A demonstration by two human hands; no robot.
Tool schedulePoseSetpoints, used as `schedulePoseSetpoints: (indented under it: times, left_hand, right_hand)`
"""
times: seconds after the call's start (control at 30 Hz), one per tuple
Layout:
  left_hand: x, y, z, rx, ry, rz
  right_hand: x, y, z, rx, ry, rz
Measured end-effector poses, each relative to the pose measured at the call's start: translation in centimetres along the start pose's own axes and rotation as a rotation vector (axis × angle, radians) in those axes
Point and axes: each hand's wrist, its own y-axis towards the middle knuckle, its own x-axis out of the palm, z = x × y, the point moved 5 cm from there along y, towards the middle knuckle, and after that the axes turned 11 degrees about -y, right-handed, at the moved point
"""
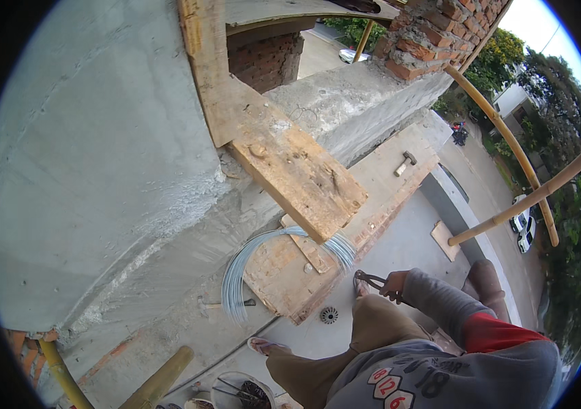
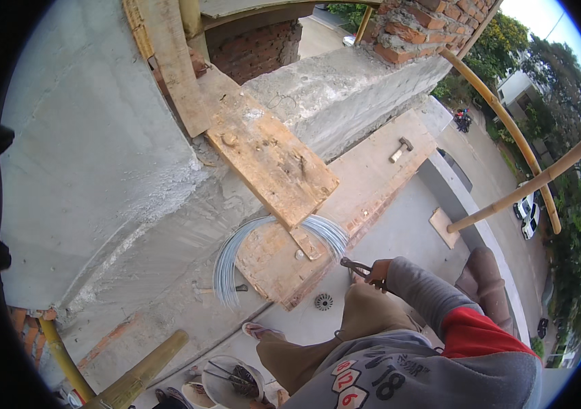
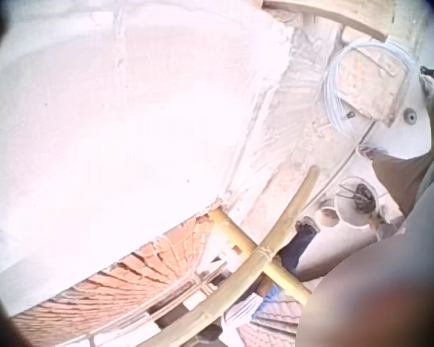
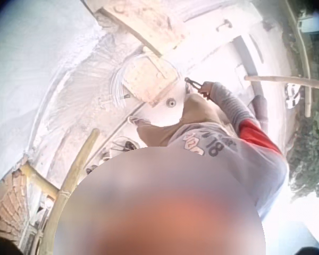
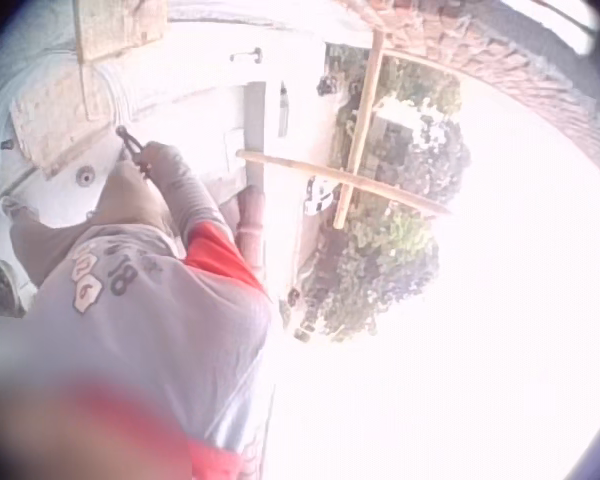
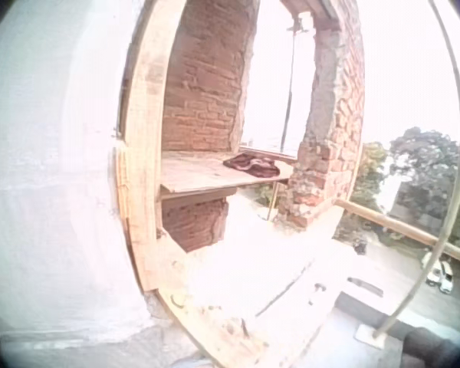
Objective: The person secures bamboo poles to a brick wall using metal wire. They hammer nails into the wall, cut wire, wrap it around the poles, and twist it tight with pliers. Another worker assists by holding the poles and hammering nearby.
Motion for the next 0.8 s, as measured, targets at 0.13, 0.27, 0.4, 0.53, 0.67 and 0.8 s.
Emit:
schedulePoseSetpoints:
  times: [0.13,0.27,0.4,0.53,0.67,0.8]
  left_hand:
    - [-2.4,-1.0,16.6,0.117,-0.341,-0.12]
    - [-6.7,-1.9,31.1,0.019,-0.983,-0.282]
    - [-12.5,-3.0,43.2,-0.091,-1.594,-0.529]
    - [-10.9,-5.2,59.4,-0.189,-1.528,-0.563]
    - [-6.5,-7.2,76.5,-0.198,-1.498,-0.544]
    - [-1.5,-9.1,89.5,-0.288,-1.549,-0.537]
  right_hand:
    - [-6.9,3.2,12.3,-0.057,0.074,0.139]
    - [-10.7,5.6,23.3,-0.122,0.452,0.224]
    - [-13.5,5.1,31.1,0.039,0.645,0.233]
    - [-18.4,4.1,34.2,-0.015,0.53,0.288]
    - [-23.8,4.8,33.9,-0.025,0.482,0.296]
    - [-30.8,7.5,30.6,-0.027,0.448,0.321]
